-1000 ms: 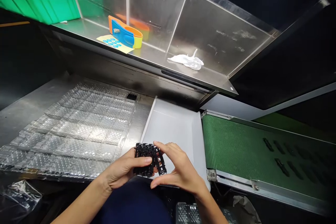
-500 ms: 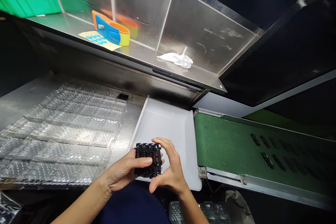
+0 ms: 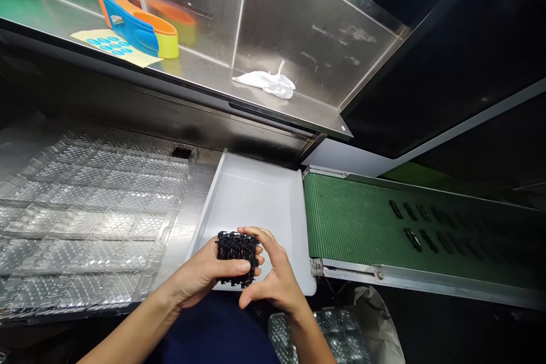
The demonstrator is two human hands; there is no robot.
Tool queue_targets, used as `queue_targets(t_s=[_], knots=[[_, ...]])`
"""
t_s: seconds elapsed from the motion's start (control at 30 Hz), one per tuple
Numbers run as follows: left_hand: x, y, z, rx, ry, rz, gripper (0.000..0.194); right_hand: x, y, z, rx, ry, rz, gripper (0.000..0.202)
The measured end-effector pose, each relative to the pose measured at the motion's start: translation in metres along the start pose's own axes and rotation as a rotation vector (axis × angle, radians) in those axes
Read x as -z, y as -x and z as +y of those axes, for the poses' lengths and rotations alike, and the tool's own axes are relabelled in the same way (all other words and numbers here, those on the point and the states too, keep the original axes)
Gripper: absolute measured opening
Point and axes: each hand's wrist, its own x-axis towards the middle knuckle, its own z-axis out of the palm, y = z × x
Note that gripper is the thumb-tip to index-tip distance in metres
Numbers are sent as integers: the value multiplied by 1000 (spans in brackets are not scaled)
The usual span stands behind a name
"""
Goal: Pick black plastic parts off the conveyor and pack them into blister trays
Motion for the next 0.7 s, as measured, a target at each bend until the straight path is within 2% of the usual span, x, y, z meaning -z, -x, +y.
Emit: queue_targets(t_s=[0.07, 0.13, 0.27, 0.4, 0.53, 0.7], knots=[[-1, 0, 1, -33, -147, 56, 41, 5, 3, -2, -39, -50, -19, 101], [-1, 2, 3, -69, -292, 85, 39, 7, 6, -6, -63, -122, 19, 95], [0, 9, 7, -188, -519, 84, 28, 5, 4, -24, -60, -86, 162, 42], [4, 17, 10, -257, -668, 82, 24, -4, -6, -41, -46, -26, 132, 23], [12, 27, 9, -249, -656, 109, 22, -15, -15, -46, -37, -53, 114, 17], [22, 38, 5, -254, -540, 141, 33, -28, -23, -48, -22, -75, 92, 15]])
